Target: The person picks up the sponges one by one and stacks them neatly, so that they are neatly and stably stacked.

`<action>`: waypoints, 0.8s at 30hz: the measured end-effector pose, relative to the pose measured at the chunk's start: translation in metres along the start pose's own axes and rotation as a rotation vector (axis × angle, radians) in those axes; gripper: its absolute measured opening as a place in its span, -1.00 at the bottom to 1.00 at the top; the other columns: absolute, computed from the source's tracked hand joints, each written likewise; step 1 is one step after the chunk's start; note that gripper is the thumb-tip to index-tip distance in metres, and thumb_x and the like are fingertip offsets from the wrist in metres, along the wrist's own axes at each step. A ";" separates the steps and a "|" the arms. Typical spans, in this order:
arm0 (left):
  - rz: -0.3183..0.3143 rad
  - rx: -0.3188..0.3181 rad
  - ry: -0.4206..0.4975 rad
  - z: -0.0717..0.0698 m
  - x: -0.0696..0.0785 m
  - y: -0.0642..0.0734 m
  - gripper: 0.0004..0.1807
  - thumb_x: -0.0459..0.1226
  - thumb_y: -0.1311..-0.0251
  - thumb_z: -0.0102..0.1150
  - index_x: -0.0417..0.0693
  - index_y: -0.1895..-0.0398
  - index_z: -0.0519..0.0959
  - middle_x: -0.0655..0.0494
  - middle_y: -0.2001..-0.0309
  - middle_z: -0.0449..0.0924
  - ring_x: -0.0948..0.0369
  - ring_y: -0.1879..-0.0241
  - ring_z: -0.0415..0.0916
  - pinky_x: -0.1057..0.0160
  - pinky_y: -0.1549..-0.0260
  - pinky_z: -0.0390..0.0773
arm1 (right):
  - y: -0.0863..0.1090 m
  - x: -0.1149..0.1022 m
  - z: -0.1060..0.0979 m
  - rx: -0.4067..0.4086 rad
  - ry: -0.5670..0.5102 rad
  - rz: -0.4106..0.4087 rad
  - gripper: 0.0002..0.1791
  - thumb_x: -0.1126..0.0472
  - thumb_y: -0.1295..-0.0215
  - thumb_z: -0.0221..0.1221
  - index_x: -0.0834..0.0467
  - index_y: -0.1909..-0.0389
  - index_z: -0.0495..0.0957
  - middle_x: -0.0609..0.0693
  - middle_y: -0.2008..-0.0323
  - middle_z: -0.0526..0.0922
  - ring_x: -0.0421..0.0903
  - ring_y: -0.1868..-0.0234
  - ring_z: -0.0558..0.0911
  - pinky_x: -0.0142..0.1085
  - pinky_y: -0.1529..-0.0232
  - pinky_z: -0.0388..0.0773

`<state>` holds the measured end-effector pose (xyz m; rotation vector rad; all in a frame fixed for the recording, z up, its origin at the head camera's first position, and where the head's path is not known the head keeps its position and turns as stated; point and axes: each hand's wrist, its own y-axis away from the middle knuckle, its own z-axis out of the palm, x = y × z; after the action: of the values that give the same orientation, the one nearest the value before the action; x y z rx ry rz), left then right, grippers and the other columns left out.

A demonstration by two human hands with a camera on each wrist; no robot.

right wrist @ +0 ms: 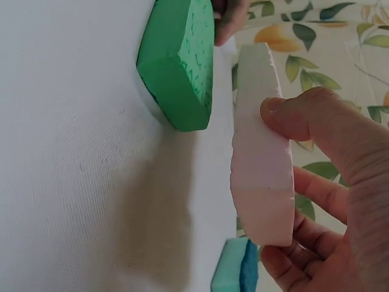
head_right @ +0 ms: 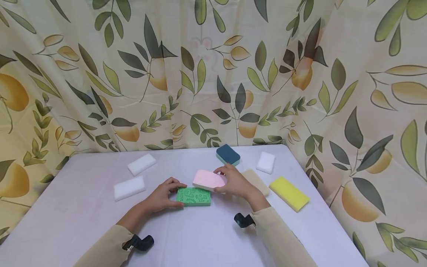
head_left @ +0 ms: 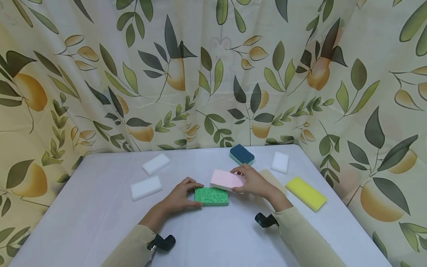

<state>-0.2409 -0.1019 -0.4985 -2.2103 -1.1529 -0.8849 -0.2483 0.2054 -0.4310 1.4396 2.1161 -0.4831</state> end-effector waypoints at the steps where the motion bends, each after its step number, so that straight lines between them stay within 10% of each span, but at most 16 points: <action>1: 0.002 0.000 0.001 0.000 0.000 0.000 -0.31 -0.06 0.11 0.57 0.07 -0.18 0.58 0.24 0.07 0.37 0.27 0.05 0.42 0.21 -0.06 0.48 | 0.001 -0.001 0.000 0.000 -0.003 -0.002 -0.35 0.06 0.02 0.48 0.04 -0.15 0.54 0.01 0.00 0.47 -0.03 -0.04 0.45 0.00 -0.15 0.45; 24: 0.011 -0.007 0.014 -0.001 -0.004 -0.001 -0.29 -0.02 0.13 0.58 0.03 -0.17 0.58 0.20 0.06 0.39 0.23 0.01 0.47 0.23 -0.10 0.51 | 0.005 -0.013 0.012 -0.029 -0.018 -0.122 -0.41 0.08 0.01 0.47 0.00 -0.13 0.60 -0.09 0.03 0.50 -0.05 -0.09 0.40 -0.05 -0.15 0.39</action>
<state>-0.2439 -0.1039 -0.5007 -2.2107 -1.1317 -0.8996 -0.2370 0.1913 -0.4326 1.2912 2.1966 -0.5071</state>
